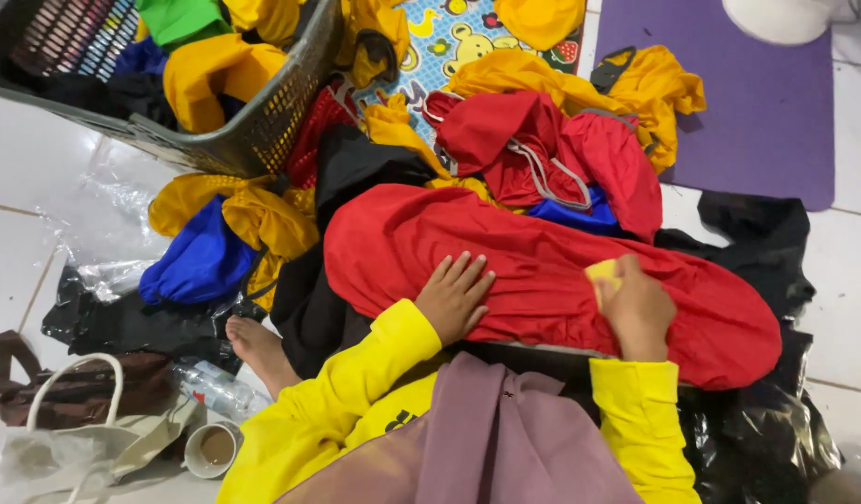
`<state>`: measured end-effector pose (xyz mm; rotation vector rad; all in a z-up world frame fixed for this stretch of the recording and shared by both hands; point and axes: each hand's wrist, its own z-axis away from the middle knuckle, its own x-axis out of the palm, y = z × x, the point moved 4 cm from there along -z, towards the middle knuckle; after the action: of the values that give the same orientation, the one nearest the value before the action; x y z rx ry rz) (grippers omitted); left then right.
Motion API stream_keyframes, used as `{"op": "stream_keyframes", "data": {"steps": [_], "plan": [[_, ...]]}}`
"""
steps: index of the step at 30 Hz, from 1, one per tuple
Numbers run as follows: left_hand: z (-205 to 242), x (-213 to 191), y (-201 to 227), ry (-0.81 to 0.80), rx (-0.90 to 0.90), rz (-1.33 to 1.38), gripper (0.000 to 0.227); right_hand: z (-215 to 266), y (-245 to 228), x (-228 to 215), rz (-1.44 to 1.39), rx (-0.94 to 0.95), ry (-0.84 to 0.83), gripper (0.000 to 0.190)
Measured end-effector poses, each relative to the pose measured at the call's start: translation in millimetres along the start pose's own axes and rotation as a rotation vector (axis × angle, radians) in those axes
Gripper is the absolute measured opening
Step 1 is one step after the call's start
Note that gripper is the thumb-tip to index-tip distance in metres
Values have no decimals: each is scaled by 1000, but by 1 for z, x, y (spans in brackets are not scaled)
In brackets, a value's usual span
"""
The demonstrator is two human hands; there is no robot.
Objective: Cleaning a red fabric cover using a small yellow sponge and trimming loose threads with scissors.
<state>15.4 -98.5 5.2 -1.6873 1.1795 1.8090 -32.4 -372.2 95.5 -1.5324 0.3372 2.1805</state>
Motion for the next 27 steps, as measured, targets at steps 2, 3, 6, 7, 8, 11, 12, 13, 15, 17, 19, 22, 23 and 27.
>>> {"op": "stream_keyframes", "data": {"steps": [2,3,6,7,8,11,12,13,15,17,19,22,23,27], "plan": [[-2,-10,5,-47,-70,38,61,-5,29,-9,-38,131,173,32],[-5,-14,12,-52,-62,42,61,-3,21,-5,-38,141,170,32],[-8,-4,31,170,96,121,58,12,-17,8,-289,5,103,39],[-11,24,29,160,116,84,54,21,-38,13,-267,-100,4,40],[-14,53,27,150,137,48,49,31,-58,17,-245,-205,-93,41],[-5,43,18,274,197,-42,18,27,-39,16,-213,-123,-107,39],[-6,39,18,273,210,-47,18,18,-17,10,-223,-116,-100,39],[-4,37,20,215,215,-33,23,12,10,5,-131,10,-37,37],[1,15,29,148,229,-18,27,4,54,-3,-45,146,21,35],[2,-24,46,94,288,12,21,4,94,-21,-11,302,322,26],[-5,-38,53,37,270,103,34,3,86,-16,-97,282,292,34],[-16,-42,65,15,253,193,56,27,18,-8,-267,61,171,41],[-22,-44,67,57,259,187,62,37,-20,-6,-350,-143,89,40],[-10,33,52,56,277,62,48,30,-21,26,-269,-333,78,33]]}}
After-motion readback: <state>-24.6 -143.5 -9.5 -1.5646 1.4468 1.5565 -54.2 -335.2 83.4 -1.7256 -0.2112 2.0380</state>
